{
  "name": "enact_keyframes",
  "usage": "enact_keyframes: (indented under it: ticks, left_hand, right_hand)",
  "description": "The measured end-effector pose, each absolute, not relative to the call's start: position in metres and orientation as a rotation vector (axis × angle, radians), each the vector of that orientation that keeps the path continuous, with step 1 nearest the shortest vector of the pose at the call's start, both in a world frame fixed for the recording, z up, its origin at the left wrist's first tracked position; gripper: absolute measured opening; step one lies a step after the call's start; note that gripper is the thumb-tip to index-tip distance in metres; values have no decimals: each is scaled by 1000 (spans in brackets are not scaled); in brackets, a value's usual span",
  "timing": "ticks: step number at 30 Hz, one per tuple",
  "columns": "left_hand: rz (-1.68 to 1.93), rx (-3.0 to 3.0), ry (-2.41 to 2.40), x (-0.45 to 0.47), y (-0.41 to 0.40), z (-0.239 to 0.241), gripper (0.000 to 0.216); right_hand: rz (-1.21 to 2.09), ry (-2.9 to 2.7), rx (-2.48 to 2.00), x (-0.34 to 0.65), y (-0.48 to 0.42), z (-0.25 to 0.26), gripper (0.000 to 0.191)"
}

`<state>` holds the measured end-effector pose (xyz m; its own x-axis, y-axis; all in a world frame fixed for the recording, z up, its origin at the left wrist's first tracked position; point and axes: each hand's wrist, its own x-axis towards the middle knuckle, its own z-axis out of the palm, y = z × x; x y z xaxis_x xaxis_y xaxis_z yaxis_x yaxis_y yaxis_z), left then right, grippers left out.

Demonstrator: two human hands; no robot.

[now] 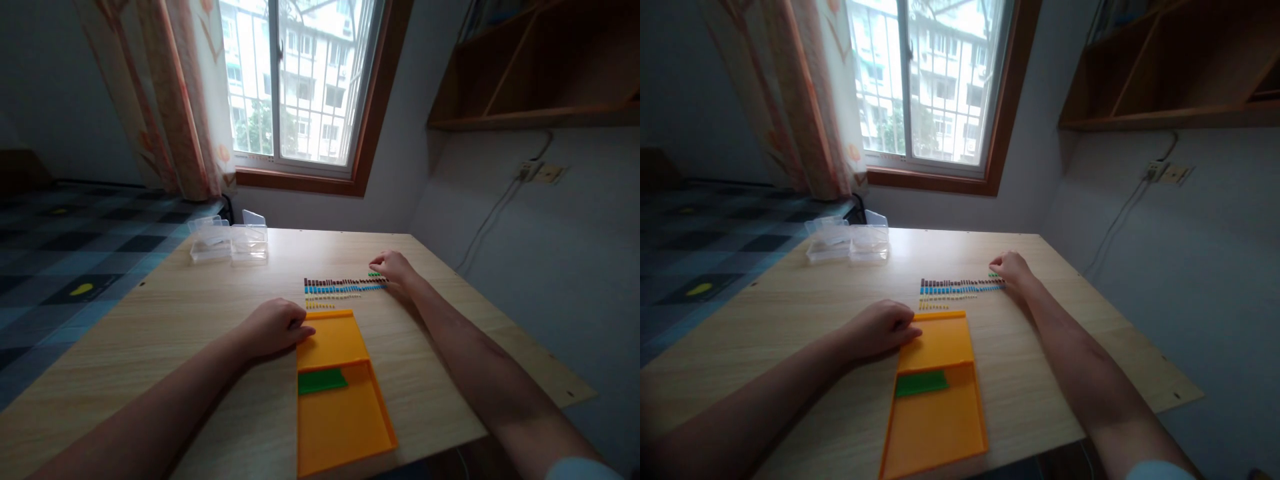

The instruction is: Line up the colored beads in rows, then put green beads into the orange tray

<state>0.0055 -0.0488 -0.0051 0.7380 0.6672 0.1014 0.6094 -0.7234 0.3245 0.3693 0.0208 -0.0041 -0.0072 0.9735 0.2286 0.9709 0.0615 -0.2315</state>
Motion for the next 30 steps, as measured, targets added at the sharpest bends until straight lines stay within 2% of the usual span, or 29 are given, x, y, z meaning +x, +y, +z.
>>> enact_keyframes:
  ticks: [16,30]
  left_hand:
    - [368,2639,1006,7,-50,-5,42]
    - [374,2653,982,6,-48,-6,43]
  right_hand:
    - [21,-2149,-1877,376,19,-23,24]
    - [-46,-2132,-1774,365,14,-20,19]
